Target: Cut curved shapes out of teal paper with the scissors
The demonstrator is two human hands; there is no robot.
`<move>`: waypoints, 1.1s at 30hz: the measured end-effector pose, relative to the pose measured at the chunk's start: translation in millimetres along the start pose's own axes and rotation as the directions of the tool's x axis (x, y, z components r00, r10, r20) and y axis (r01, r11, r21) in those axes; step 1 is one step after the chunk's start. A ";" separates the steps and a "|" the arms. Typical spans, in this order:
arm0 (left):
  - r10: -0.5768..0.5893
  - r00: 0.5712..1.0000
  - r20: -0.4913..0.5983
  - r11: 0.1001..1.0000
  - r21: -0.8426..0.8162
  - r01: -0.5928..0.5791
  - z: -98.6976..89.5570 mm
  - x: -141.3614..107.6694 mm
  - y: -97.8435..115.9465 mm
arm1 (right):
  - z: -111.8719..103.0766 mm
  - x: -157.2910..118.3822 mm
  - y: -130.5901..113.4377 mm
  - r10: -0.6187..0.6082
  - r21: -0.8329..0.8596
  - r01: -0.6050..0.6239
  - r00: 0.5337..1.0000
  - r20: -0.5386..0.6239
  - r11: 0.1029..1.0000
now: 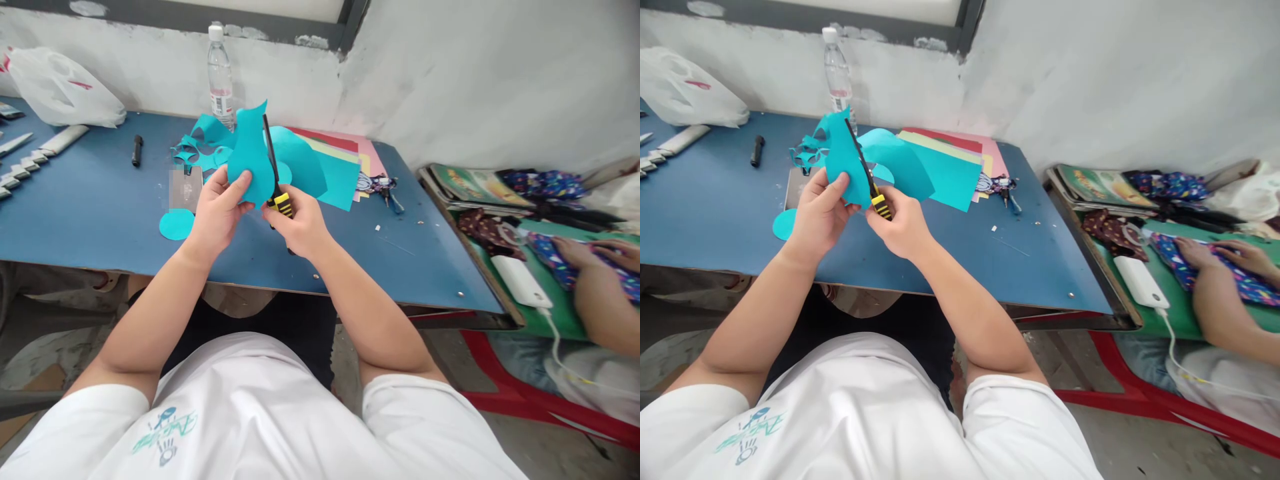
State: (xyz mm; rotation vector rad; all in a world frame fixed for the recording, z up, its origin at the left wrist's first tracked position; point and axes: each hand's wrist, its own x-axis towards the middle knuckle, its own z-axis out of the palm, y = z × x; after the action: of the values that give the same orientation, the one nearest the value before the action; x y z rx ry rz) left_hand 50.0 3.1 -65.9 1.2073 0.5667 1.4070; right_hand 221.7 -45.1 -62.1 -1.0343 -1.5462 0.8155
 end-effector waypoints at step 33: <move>0.240 0.962 -0.130 0.970 0.078 -0.232 -6.7 5.6 -5.7 | 0.5 2.9 4.9 0.059 0.061 -0.061 0.998 0.038 0.996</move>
State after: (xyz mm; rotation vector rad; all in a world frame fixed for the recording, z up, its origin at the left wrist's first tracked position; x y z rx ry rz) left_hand 47.5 11.6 -71.3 1.2653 0.5798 1.6961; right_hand 221.9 -40.5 -65.4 -1.0297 -1.5171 0.9223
